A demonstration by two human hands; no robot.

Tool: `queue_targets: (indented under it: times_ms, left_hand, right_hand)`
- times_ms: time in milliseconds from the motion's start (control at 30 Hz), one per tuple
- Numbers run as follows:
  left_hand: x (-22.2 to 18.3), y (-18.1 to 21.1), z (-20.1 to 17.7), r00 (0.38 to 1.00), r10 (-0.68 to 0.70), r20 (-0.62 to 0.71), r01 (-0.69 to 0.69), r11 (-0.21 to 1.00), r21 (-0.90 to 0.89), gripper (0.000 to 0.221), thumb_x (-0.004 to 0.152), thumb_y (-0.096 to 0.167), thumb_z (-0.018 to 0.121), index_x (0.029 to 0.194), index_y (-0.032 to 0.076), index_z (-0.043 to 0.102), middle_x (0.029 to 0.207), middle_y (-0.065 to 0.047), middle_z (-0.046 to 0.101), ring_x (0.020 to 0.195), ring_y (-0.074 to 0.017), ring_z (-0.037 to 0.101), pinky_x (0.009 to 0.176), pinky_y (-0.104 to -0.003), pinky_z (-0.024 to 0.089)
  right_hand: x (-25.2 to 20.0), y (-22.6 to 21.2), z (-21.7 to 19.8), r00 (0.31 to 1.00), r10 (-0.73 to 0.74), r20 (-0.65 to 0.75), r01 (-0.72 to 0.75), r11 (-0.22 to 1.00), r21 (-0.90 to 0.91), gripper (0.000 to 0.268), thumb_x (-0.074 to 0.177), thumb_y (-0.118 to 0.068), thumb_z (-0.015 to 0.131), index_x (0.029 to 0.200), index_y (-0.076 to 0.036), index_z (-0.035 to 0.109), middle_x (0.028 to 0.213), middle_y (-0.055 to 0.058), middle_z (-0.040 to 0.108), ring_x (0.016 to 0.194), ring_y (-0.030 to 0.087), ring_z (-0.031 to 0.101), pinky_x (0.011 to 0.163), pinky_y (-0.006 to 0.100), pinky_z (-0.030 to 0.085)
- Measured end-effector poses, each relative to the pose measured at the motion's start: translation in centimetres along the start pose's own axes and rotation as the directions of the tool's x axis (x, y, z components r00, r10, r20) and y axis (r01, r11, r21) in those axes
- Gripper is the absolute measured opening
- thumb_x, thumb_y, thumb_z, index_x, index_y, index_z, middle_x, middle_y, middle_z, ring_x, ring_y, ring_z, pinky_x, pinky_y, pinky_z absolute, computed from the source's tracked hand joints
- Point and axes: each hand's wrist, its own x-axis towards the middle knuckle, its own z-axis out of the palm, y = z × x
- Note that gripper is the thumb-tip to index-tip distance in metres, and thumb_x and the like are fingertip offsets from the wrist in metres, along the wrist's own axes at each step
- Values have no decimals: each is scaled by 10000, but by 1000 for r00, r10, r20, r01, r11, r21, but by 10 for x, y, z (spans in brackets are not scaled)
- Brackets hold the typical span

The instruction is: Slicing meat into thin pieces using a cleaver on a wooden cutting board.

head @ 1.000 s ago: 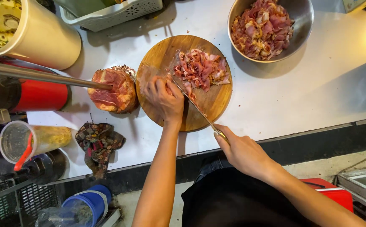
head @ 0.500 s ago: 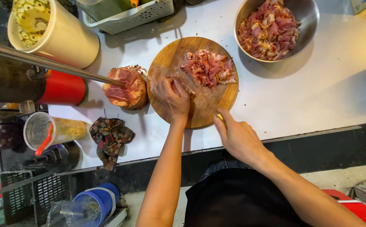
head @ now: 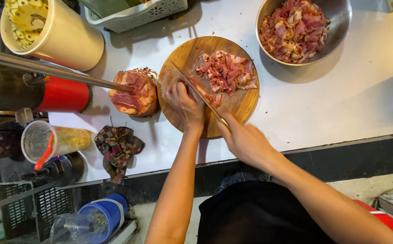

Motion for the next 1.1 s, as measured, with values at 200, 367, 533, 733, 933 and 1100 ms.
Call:
queue_targets:
  times_ms: [200, 367, 533, 733, 933, 1100]
  left_hand:
    - [1, 3, 1, 1000, -24, 10, 24, 1000, -17, 407, 1059, 403, 528, 1040, -1, 575, 1183, -202, 602, 1197, -406, 512, 1071, -542, 402]
    - [-5, -3, 6, 997, -63, 54, 63, 998, -2, 407, 1046, 416, 549, 974, 16, 566, 1148, -181, 608, 1187, -380, 527, 1096, -562, 400]
    - [3, 7, -4, 1000, -6, 22, 6, 1000, -12, 429, 1031, 427, 560, 985, 0, 564, 1205, -205, 590, 1209, -401, 502, 1086, -579, 383]
    - [3, 3, -1, 997, -53, 51, 54, 998, -12, 359, 1060, 351, 556, 975, 2, 563, 1259, -206, 593, 1241, -417, 497, 1090, -560, 394]
    - [1, 3, -2, 999, -7, 43, 6, 1000, 16, 336, 1027, 325, 589, 948, 0, 556, 1252, -211, 592, 1232, -416, 485, 1089, -564, 386]
    - [2, 5, 0, 998, -44, 54, 44, 999, 1, 294, 1026, 286, 581, 937, 8, 556, 1227, -202, 602, 1225, -403, 496, 1072, -559, 401]
  right_hand:
    - [-33, 3, -12, 1000, -7, 8, 7, 1000, 30, 462, 1022, -374, 435, 1437, -171, 434, 778, 287, 706, 756, 508, 685, 716, 611, 531]
    - [-18, 0, -12, 993, 78, 90, -83, 995, 48, 492, 1015, -380, 439, 1477, -211, 429, 759, 289, 708, 762, 502, 697, 740, 600, 537]
    - [15, -14, -17, 999, -26, 34, 25, 999, 49, 444, 1051, -369, 434, 1437, -150, 440, 786, 306, 691, 769, 525, 673, 724, 609, 532]
    - [-28, 7, -11, 994, 52, 91, -59, 996, 65, 463, 1004, -368, 444, 1423, -172, 438, 756, 300, 705, 747, 515, 693, 725, 614, 530]
    - [27, -9, -6, 999, -4, 40, 3, 999, 32, 424, 1041, -376, 428, 1385, -129, 449, 779, 313, 689, 757, 534, 671, 720, 627, 526]
    - [-31, 8, -13, 996, 40, 76, -43, 998, 43, 450, 1024, -384, 427, 1419, -170, 453, 775, 304, 696, 752, 520, 686, 730, 623, 530]
